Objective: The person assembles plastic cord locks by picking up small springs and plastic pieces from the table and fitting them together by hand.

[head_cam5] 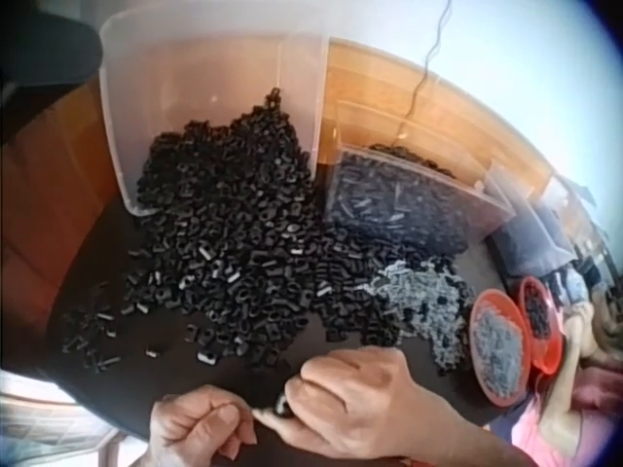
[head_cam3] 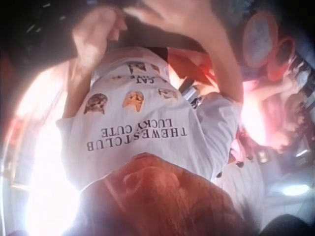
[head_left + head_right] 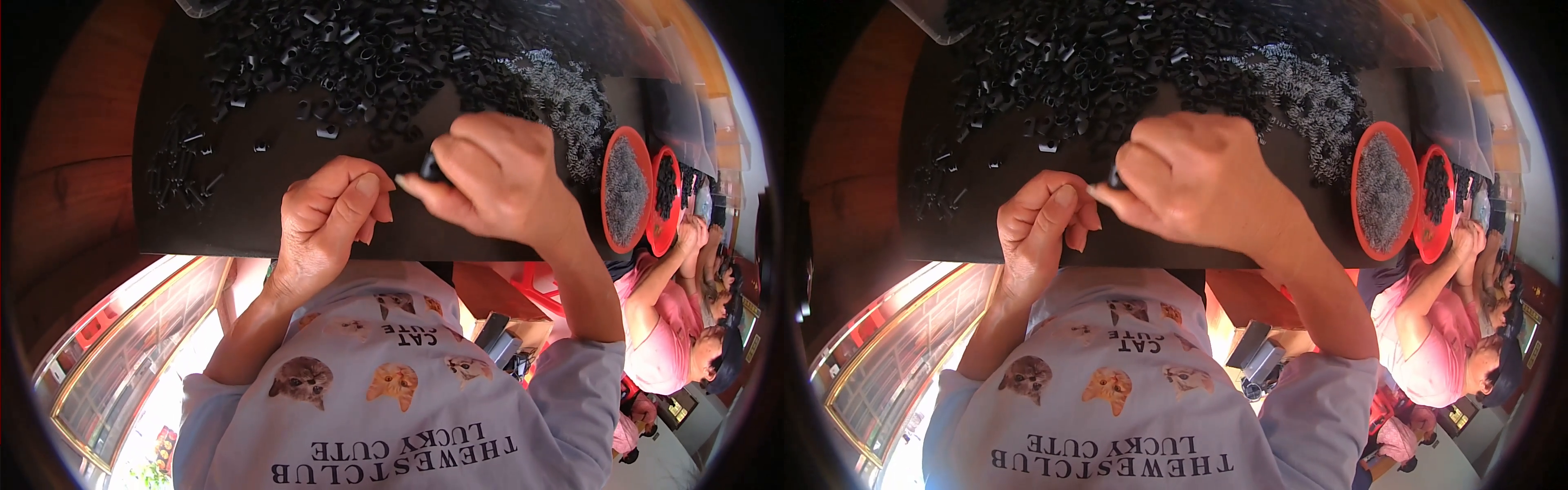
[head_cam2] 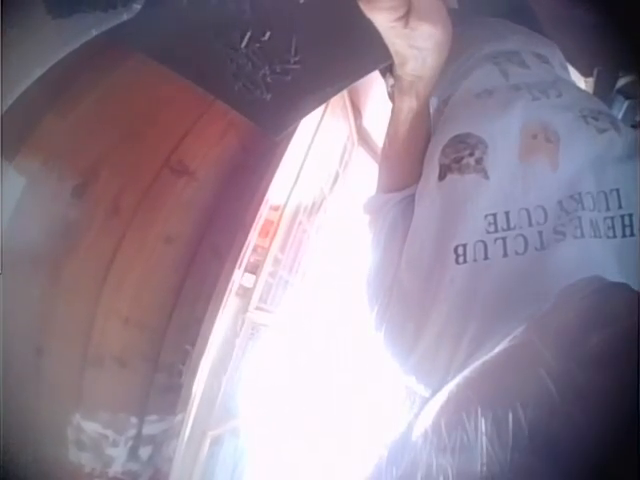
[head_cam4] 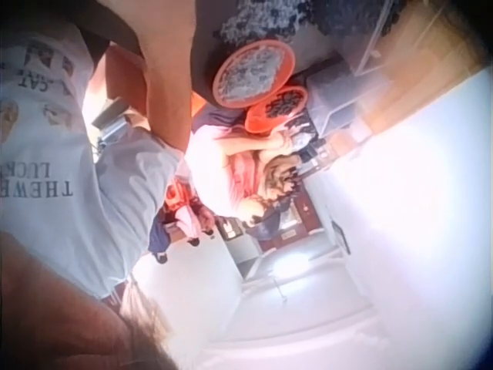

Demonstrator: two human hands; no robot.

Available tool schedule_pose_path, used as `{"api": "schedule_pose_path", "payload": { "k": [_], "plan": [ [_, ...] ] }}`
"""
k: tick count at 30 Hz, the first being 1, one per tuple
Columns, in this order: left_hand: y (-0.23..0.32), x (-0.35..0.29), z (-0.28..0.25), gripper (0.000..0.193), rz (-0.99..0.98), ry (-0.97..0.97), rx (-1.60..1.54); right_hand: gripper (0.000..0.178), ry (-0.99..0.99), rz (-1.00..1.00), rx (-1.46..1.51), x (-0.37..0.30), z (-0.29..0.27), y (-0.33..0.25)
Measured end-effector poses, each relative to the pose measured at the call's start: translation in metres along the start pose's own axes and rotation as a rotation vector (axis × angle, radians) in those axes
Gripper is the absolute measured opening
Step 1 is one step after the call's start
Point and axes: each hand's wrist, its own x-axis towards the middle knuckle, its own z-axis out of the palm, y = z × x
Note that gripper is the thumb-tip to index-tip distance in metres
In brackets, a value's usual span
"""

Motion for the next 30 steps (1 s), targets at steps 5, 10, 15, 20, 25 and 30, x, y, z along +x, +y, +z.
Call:
{"api": "schedule_pose_path", "payload": {
  "k": [5,10,15,20,25,30],
  "plan": [
    [-0.001,0.001,-0.001,0.02,0.015,-0.01,0.031,0.034,-0.066,0.031,-0.006,-0.002,0.002,0.012],
    [-0.001,0.0,0.0,0.02,0.049,-0.021,0.06,0.033,-0.004,0.02,0.037,-0.001,0.003,0.007],
    [-0.003,0.0,-0.001,0.02,0.053,-0.017,0.066,0.033,0.023,-0.004,-0.067,-0.002,0.007,0.007],
    [-0.004,-0.001,-0.001,0.02,0.047,-0.003,0.031,0.038,-0.045,0.038,-0.049,-0.012,0.004,0.01],
    [-0.002,0.001,-0.002,0.022,-0.009,-0.038,-0.173,0.038,0.015,0.068,-0.084,-0.006,0.001,-0.004],
    [0.016,0.003,0.007,0.025,-0.065,-0.183,-0.168,0.037,0.05,0.051,-0.07,0.0,0.004,-0.02]
  ]
}}
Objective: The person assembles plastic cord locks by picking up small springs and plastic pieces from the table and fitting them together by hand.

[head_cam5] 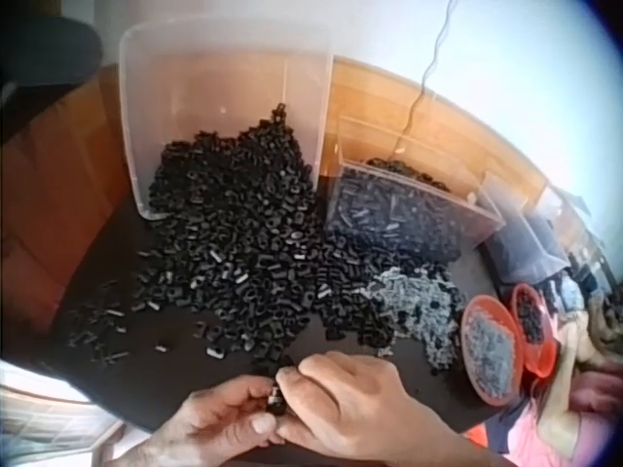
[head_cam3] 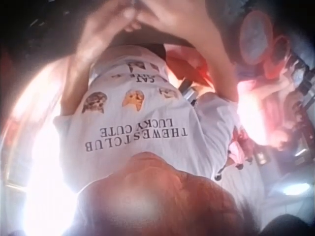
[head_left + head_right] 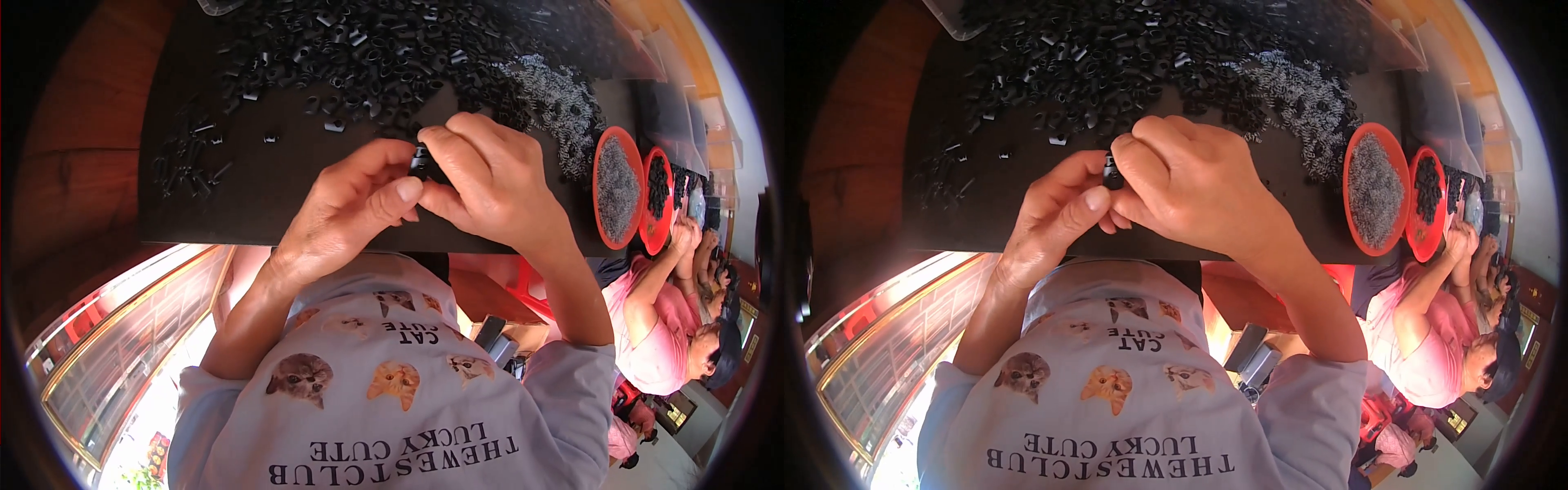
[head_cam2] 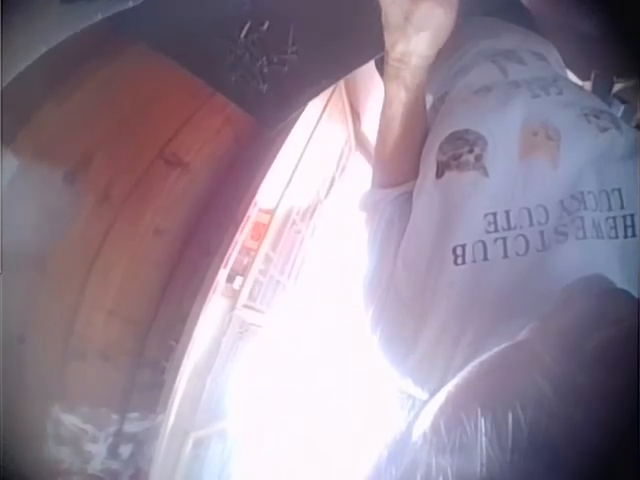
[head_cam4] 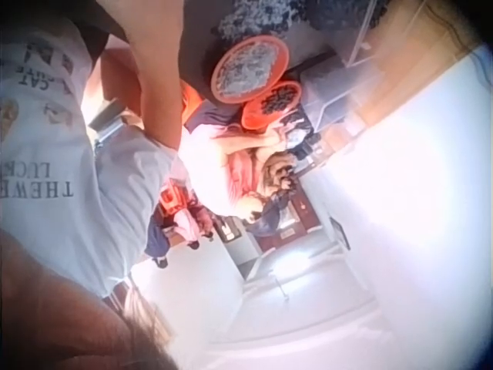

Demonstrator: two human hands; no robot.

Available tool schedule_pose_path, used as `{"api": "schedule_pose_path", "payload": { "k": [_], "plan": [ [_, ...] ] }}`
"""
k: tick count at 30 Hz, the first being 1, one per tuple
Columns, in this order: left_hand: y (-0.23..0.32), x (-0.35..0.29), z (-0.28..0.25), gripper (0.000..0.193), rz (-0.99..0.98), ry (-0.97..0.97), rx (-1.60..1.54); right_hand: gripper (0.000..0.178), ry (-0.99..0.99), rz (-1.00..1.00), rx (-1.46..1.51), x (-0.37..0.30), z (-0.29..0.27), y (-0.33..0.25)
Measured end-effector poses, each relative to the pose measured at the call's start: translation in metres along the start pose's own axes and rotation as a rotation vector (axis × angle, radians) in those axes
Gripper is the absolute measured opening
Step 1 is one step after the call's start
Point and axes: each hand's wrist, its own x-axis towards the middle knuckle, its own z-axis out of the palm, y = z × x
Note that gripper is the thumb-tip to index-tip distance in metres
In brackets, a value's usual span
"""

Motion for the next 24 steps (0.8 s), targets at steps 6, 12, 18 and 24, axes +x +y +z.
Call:
{"api": "schedule_pose_path", "payload": {
  "k": [6,12,18,24],
  "plan": [
    [0.002,-0.003,-0.007,0.024,-0.036,-0.105,0.12,0.029,-0.122,0.13,0.175,-0.006,-0.01,-0.012],
    [0.002,-0.008,-0.003,0.017,0.137,-0.081,0.369,0.036,-0.28,0.424,0.596,0.0,-0.013,-0.02],
    [0.001,-0.016,0.002,0.019,0.166,-0.15,0.389,0.034,-0.177,0.462,0.79,-0.016,-0.007,-0.025],
    [0.009,-0.019,0.005,0.023,0.16,-0.185,0.444,0.035,-0.085,0.422,0.808,-0.023,-0.01,-0.028]
  ]
}}
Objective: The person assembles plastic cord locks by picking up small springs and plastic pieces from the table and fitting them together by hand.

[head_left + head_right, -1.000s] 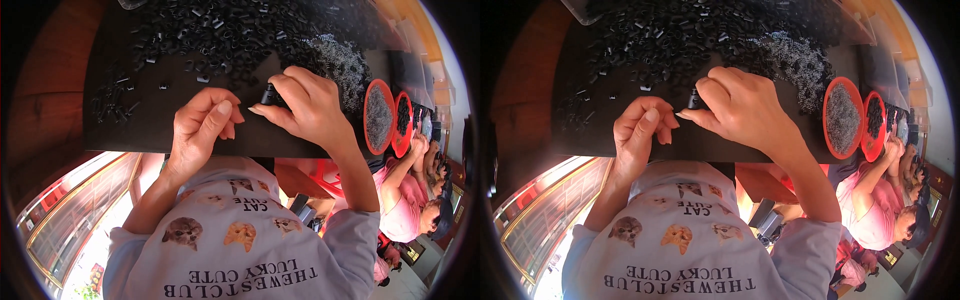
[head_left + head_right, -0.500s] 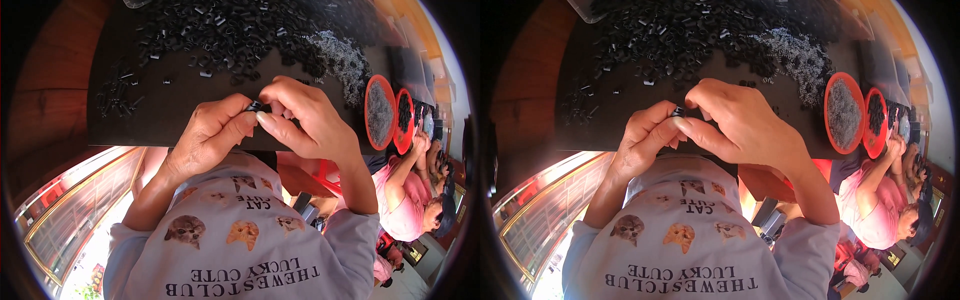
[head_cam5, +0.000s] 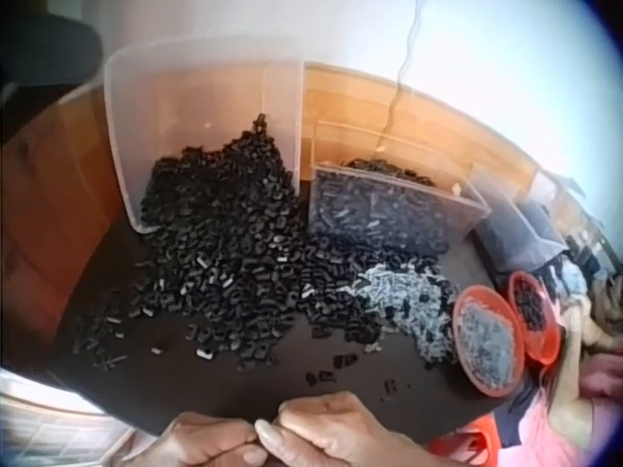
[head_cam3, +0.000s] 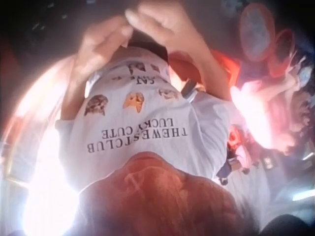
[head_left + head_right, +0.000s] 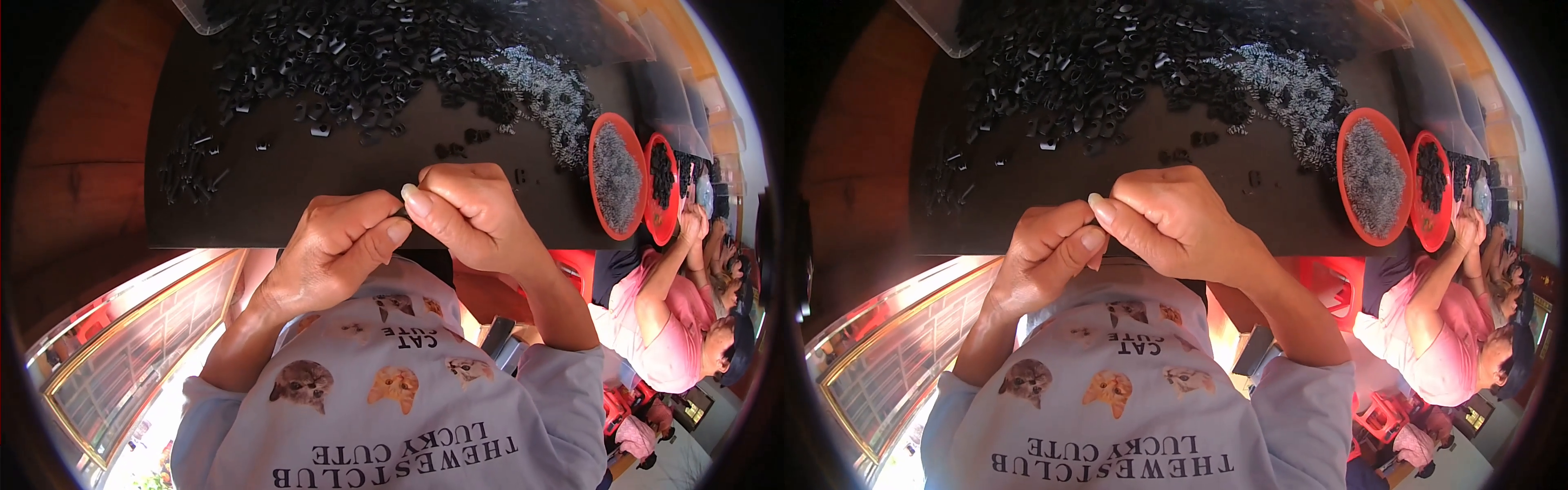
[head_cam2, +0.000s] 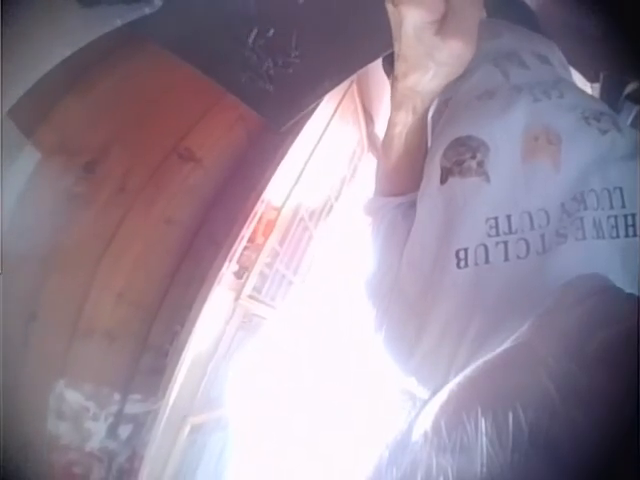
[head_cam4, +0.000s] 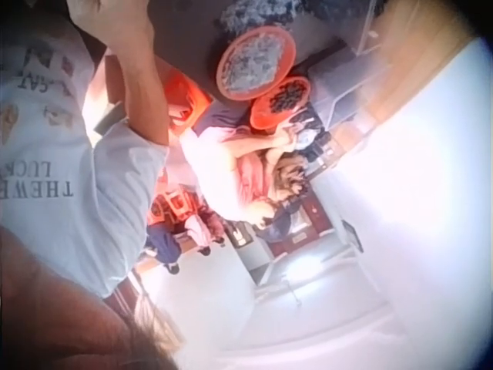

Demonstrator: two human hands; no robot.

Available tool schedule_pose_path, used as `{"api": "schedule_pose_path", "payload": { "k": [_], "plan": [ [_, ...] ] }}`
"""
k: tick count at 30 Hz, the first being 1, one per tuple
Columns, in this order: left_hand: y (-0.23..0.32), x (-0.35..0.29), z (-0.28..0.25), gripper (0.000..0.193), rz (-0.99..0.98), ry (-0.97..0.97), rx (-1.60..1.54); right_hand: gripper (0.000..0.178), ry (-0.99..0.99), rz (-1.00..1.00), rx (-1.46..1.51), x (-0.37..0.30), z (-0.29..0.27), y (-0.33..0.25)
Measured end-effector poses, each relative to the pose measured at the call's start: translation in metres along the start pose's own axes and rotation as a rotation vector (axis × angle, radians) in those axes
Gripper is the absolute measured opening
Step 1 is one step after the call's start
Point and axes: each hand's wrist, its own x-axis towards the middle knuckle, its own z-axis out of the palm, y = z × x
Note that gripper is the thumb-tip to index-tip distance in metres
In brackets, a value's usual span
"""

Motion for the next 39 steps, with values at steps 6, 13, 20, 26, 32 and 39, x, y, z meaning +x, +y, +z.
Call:
{"api": "schedule_pose_path", "payload": {
  "k": [6,13,20,26,32,39],
  "plan": [
    [0.009,-0.004,-0.001,0.023,-0.263,0.08,-0.275,0.02,0.114,-0.026,-0.163,-0.001,-0.017,-0.004],
    [0.01,0.003,0.002,0.023,-0.256,0.095,-0.32,0.06,0.122,-0.309,-0.669,-0.006,0.0,-0.008],
    [0.013,0.001,0.005,0.022,-0.27,0.05,-0.223,0.06,0.114,-0.353,-0.615,-0.006,0.001,0.001],
    [0.005,-0.006,0.005,0.021,-0.16,0.052,-0.118,0.027,0.055,-0.311,-0.605,-0.003,-0.007,-0.009],
    [0.003,-0.011,-0.001,0.024,-0.181,0.158,-0.085,0.034,0.133,-0.359,-0.624,-0.003,-0.017,-0.003],
    [-0.003,-0.012,-0.005,0.024,-0.126,0.181,0.04,0.039,0.157,-0.347,-0.729,0.005,-0.03,-0.002]
  ]
}}
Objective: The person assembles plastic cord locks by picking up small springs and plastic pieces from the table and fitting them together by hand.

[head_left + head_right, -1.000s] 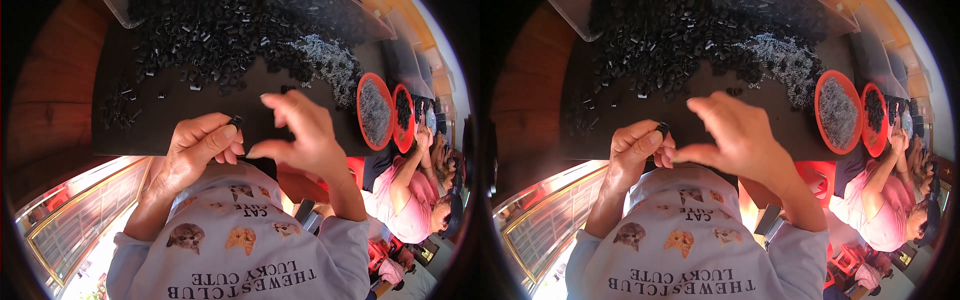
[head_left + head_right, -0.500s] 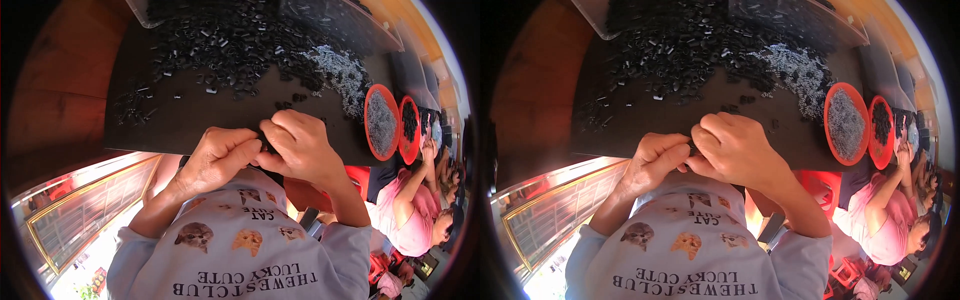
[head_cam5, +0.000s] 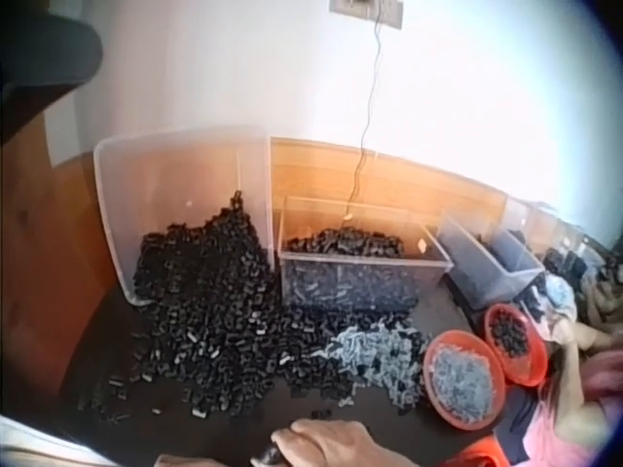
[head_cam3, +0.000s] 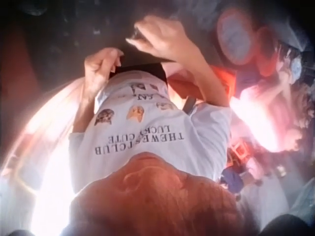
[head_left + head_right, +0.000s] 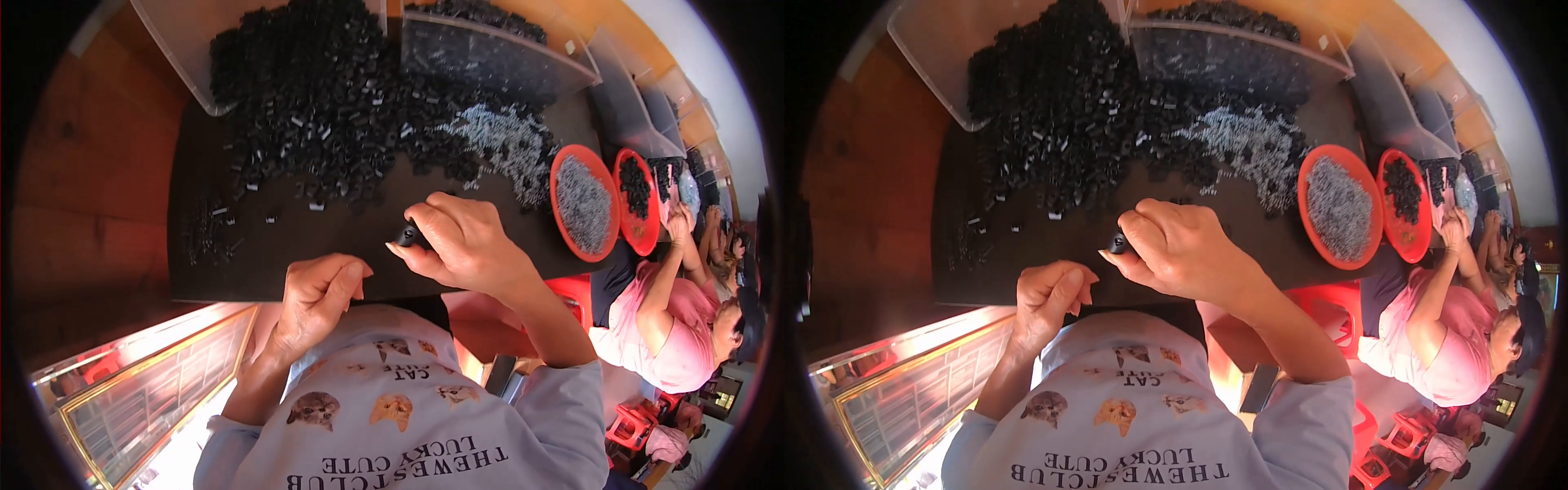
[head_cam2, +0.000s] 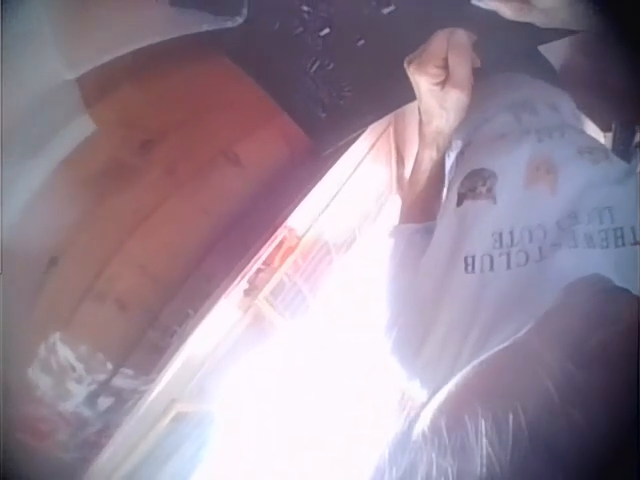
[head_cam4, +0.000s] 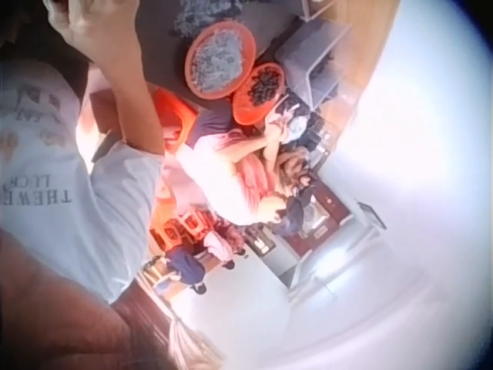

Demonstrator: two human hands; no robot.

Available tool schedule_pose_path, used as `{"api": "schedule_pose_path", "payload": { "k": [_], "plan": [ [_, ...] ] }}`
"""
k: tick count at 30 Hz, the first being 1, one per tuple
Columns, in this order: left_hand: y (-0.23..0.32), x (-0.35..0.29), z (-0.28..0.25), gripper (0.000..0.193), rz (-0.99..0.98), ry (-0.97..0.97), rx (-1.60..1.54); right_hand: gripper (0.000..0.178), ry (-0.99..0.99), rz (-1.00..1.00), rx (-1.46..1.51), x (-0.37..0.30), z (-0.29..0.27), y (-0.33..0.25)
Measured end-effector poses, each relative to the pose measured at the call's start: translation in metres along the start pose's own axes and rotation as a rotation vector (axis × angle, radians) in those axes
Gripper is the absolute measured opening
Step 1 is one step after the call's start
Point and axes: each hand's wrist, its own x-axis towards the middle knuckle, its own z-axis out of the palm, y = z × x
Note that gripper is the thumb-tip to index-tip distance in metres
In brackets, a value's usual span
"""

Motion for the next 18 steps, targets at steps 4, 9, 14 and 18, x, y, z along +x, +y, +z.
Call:
{"api": "schedule_pose_path", "payload": {
  "k": [4,9,14,18],
  "plan": [
    [-0.005,0.004,-0.003,0.023,0.075,0.035,0.104,0.035,0.06,0.106,-0.143,0.031,-0.029,0.027],
    [-0.014,0.007,-0.003,0.023,0.107,0.037,0.14,0.045,0.142,0.397,-0.415,0.105,-0.095,0.093],
    [-0.018,0.01,-0.004,0.021,0.104,0.015,0.121,0.05,0.215,0.52,-0.483,0.116,-0.11,0.138],
    [-0.025,0.011,-0.004,0.027,0.178,0.033,0.08,0.035,0.355,0.491,-0.032,0.083,-0.083,0.118]
  ]
}}
